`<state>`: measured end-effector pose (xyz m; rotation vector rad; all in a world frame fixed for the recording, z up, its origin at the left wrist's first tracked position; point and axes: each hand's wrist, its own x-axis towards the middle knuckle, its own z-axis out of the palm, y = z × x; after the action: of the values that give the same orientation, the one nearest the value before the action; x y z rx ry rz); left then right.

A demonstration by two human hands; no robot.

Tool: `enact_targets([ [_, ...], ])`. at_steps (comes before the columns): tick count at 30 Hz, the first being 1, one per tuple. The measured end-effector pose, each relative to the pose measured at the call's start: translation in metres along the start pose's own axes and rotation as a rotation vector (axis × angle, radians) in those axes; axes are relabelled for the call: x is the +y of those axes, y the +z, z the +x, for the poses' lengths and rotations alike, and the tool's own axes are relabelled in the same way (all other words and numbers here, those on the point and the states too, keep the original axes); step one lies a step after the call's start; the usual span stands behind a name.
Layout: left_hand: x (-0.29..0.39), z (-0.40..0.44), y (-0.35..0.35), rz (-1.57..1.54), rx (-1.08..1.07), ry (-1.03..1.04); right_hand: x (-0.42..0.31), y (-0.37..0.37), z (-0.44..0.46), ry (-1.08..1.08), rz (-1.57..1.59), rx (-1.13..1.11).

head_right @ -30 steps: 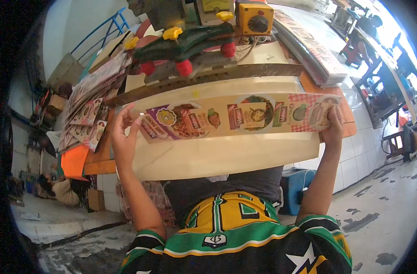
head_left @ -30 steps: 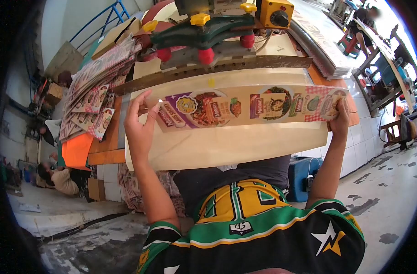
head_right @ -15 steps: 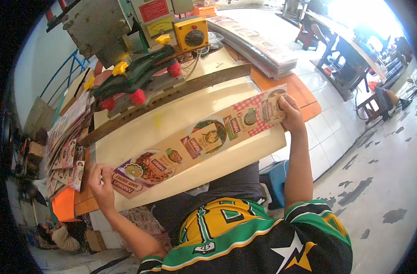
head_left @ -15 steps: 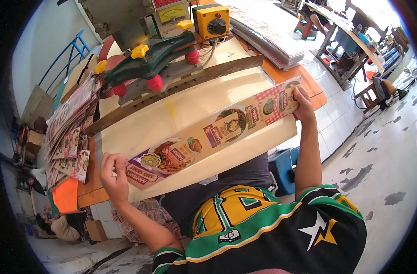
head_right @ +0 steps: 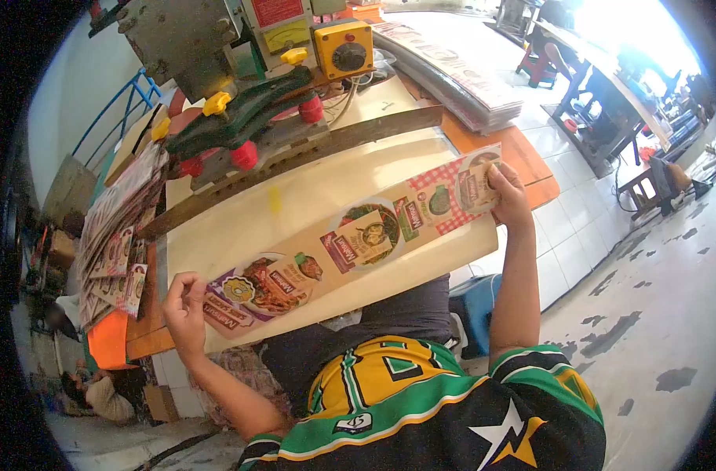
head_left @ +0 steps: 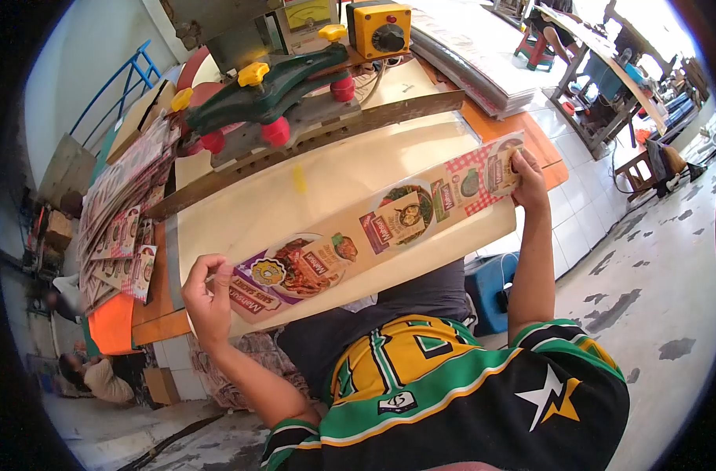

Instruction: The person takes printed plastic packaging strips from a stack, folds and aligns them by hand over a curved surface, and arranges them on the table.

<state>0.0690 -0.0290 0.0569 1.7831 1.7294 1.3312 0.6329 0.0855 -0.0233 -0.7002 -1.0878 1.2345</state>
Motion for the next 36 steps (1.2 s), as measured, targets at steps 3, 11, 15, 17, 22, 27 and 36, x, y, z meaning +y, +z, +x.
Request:
enact_targets([
  [3, -0.003, 0.002, -0.008, -0.092, -0.258, -0.078, -0.001, -0.003, 0.000, 0.012, -0.007, -0.030],
  [11, -0.010, 0.005, -0.021, -0.038, -0.409, -0.141, 0.003, -0.005, 0.003, 0.027, -0.073, 0.026],
  [15, -0.013, 0.000, -0.015, -0.041, -0.333, -0.040, 0.003, -0.008, 0.004, 0.025, -0.098, 0.028],
  [17, -0.015, -0.007, -0.011, -0.056, -0.266, -0.028, 0.002, -0.005, 0.002, 0.030, -0.089, 0.023],
  [22, -0.015, -0.021, 0.016, -0.342, 0.030, -0.091, 0.003, -0.015, 0.004, 0.034, -0.063, -0.017],
  [27, -0.019, -0.019, 0.028, -0.568, 0.207, -0.091, 0.004, -0.011, 0.000, 0.056, -0.092, 0.042],
  [36, -0.050, -0.015, 0.022, -1.136, 0.643, -0.080, 0.005, -0.013, -0.003, 0.011, -0.039, 0.041],
])
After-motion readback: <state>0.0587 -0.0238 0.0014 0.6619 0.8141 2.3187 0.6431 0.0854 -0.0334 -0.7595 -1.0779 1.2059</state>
